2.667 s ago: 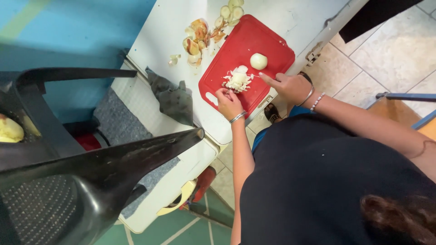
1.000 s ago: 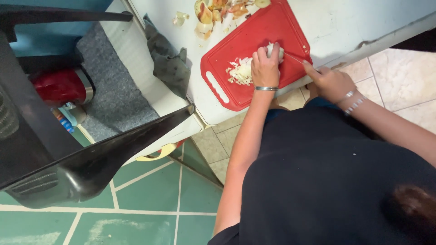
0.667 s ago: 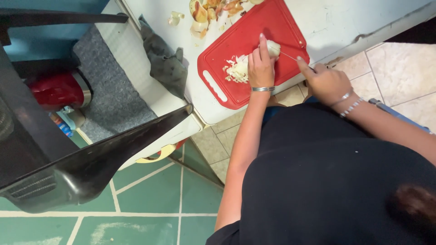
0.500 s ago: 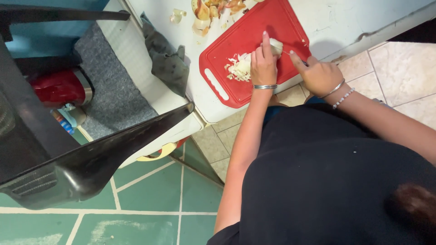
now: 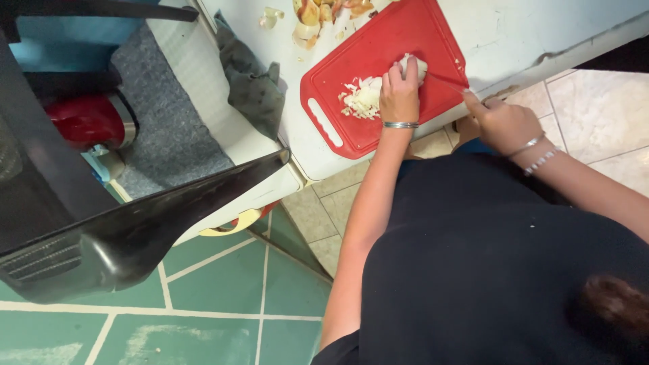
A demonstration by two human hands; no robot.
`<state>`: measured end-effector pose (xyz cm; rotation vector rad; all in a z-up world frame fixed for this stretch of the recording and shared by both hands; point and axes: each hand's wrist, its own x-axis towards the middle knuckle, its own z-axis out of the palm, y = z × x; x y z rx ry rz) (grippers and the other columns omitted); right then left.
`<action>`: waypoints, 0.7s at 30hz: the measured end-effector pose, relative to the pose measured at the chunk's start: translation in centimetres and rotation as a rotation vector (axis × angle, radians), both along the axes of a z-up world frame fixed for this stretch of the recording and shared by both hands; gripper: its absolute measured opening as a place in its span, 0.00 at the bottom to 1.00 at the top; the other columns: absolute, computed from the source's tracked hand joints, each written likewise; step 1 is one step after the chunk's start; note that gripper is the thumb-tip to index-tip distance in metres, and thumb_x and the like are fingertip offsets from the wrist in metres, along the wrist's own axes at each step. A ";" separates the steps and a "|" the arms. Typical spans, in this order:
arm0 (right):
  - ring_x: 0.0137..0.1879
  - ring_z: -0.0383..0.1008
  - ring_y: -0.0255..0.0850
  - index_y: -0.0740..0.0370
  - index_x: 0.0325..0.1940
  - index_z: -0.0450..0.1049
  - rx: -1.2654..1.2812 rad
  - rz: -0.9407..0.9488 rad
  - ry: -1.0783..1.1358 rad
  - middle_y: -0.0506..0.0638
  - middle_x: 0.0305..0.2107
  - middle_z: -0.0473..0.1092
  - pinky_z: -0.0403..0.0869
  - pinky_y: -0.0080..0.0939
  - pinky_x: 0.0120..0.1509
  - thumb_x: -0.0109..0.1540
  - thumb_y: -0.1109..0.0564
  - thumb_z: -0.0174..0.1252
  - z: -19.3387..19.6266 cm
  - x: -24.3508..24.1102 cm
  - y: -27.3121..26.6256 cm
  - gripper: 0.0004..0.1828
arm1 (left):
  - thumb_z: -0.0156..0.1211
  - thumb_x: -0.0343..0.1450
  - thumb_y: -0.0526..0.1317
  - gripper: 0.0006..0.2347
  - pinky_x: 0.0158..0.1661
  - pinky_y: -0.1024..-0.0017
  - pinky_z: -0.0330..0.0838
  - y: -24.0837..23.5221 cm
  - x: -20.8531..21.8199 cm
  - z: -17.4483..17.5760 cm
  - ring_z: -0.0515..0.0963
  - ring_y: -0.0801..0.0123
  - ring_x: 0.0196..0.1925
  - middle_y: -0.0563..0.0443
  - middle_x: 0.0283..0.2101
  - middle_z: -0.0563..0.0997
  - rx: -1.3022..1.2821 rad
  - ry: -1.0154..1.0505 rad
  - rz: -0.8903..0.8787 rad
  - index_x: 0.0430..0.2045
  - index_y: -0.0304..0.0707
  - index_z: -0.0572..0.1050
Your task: The person transfers chopped onions from a red cutting board into a metal bowl. They then peel an onion, cut it in half, and proceed to chop one half into small pieces on the cutting board.
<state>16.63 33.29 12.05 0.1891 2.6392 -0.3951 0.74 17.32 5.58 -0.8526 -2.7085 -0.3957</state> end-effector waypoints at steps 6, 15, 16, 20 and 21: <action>0.19 0.73 0.59 0.41 0.82 0.56 0.203 0.013 0.197 0.53 0.33 0.69 0.70 0.54 0.18 0.63 0.53 0.52 1.2 -0.3 -1.6 0.41 | 0.76 0.68 0.38 0.43 0.39 0.65 0.80 -0.5 0.2 -1.1 0.79 0.57 0.44 0.43 0.40 0.78 0.013 -0.172 0.009 0.76 0.41 0.50; 0.20 0.73 0.45 0.48 0.77 0.66 0.336 0.101 0.404 0.45 0.29 0.71 0.70 0.44 0.21 0.53 0.54 0.55 -2.0 -3.2 -2.8 0.44 | 0.62 0.74 0.24 0.31 0.35 0.63 0.80 -0.6 -0.1 -2.2 0.78 0.57 0.38 0.44 0.33 0.75 -0.043 -0.079 0.019 0.73 0.31 0.55; 0.20 0.72 0.42 0.46 0.75 0.68 0.400 0.101 0.462 0.42 0.27 0.69 0.69 0.42 0.21 0.54 0.53 0.54 -2.3 -3.1 -3.0 0.42 | 0.61 0.75 0.24 0.31 0.33 0.63 0.79 -0.6 -0.1 -2.3 0.78 0.57 0.37 0.44 0.33 0.75 -0.048 -0.089 0.018 0.73 0.32 0.55; 0.19 0.67 0.34 0.45 0.72 0.70 0.509 0.103 0.551 0.38 0.25 0.65 0.65 0.39 0.21 0.56 0.52 0.52 -3.3 -3.3 -3.9 0.37 | 0.59 0.76 0.23 0.31 0.30 0.59 0.78 -0.6 0.0 -2.0 0.75 0.55 0.35 0.45 0.34 0.72 -0.038 -0.156 -0.017 0.74 0.41 0.56; 0.19 0.67 0.34 0.45 0.72 0.70 0.507 0.107 0.552 0.38 0.25 0.65 0.65 0.39 0.21 0.56 0.52 0.52 -4.4 -3.9 -4.1 0.37 | 0.59 0.76 0.23 0.31 0.30 0.59 0.78 -0.7 -0.1 -2.3 0.75 0.55 0.35 0.45 0.34 0.72 -0.038 -0.156 -0.012 0.74 0.41 0.56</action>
